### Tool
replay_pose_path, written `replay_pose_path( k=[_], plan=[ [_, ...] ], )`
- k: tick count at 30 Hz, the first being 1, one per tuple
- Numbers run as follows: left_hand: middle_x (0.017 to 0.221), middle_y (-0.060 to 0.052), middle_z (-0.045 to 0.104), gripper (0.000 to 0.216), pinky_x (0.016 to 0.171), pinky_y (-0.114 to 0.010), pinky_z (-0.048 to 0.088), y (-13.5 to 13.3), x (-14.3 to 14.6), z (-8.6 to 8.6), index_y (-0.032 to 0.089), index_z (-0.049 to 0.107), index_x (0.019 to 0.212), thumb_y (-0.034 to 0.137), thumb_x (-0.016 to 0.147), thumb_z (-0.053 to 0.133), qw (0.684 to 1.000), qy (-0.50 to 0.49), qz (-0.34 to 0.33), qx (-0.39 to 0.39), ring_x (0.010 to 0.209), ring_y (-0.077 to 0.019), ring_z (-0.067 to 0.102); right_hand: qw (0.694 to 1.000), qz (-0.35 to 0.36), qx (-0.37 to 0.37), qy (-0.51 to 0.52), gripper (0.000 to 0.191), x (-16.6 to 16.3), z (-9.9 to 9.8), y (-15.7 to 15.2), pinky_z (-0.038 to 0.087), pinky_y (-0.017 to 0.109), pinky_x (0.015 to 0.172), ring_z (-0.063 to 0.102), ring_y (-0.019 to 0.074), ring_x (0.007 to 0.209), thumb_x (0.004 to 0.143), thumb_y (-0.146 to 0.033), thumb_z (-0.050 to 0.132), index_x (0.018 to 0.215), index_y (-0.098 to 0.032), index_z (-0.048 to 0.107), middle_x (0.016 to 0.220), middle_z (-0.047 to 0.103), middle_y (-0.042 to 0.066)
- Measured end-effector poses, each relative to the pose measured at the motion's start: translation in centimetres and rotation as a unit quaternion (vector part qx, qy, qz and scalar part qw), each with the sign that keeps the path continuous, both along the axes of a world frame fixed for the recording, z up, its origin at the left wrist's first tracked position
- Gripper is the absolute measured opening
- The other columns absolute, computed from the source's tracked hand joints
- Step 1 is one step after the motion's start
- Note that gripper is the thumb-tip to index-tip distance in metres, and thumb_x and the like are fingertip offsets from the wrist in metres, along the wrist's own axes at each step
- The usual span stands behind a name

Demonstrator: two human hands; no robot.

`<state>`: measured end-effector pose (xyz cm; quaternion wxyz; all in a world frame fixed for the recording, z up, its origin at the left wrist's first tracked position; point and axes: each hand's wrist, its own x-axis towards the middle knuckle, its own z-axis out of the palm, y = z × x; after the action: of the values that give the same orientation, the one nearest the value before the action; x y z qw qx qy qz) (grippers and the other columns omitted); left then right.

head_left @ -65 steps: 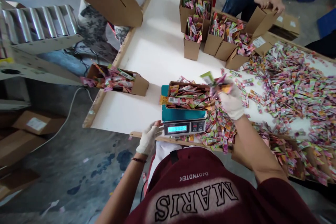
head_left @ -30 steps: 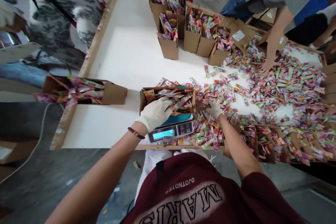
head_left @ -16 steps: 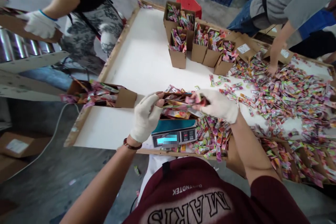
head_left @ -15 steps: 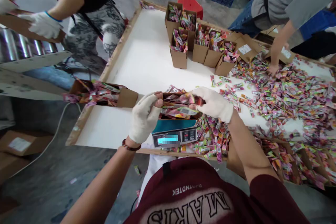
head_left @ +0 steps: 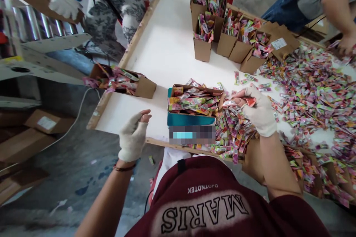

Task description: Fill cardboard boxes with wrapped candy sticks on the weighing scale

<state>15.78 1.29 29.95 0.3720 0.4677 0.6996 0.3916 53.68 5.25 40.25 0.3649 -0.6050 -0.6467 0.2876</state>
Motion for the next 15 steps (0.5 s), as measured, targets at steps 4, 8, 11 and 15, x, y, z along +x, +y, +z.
replay_pose_path(
  k=[4,8,11,15],
  plan=[
    [0.104,-0.01,0.075,0.053,0.094,-0.034,0.054,0.6,1.7,0.5,0.016,0.07,0.125,0.057,0.092,0.059,1.0,-0.019,-0.017,0.01,0.102,-0.0226,0.071,0.998,0.049,0.029,-0.017,0.033,-3.7,-0.3,1.2,0.058,0.034,0.079,0.06,0.0158,0.081,0.087,-0.031,0.073,0.118,-0.021,0.066,0.098,0.064,0.004],
    [0.116,-0.011,0.073,0.05,0.102,-0.038,0.054,0.7,2.8,0.6,0.017,0.069,0.125,0.055,0.094,0.058,0.997,0.003,-0.063,0.045,0.106,-0.023,0.07,0.993,0.118,-0.002,-0.003,0.077,-6.0,-0.8,1.8,0.06,0.037,0.076,0.057,0.0149,0.079,0.084,-0.033,0.078,0.152,-0.027,0.042,0.127,0.056,0.009],
    [0.126,-0.012,0.07,0.047,0.106,-0.039,0.053,0.1,2.4,0.0,0.018,0.069,0.124,0.053,0.095,0.058,0.994,0.028,-0.09,0.048,0.108,-0.0234,0.07,0.997,0.068,-0.035,0.022,0.065,-4.4,-2.8,0.4,0.059,0.035,0.075,0.058,0.0138,0.077,0.089,-0.037,0.073,0.147,-0.026,0.045,0.127,0.058,0.009],
    [0.122,-0.012,0.072,0.047,0.107,-0.04,0.053,-1.1,1.6,-0.8,0.018,0.069,0.124,0.053,0.095,0.058,0.997,0.036,-0.072,0.019,0.107,-0.0234,0.07,0.981,-0.014,-0.185,-0.062,0.031,-1.2,-7.4,-3.5,0.057,0.034,0.085,0.064,0.0176,0.089,0.101,-0.036,0.053,0.127,-0.019,0.06,0.111,0.066,0.009]
  ],
)
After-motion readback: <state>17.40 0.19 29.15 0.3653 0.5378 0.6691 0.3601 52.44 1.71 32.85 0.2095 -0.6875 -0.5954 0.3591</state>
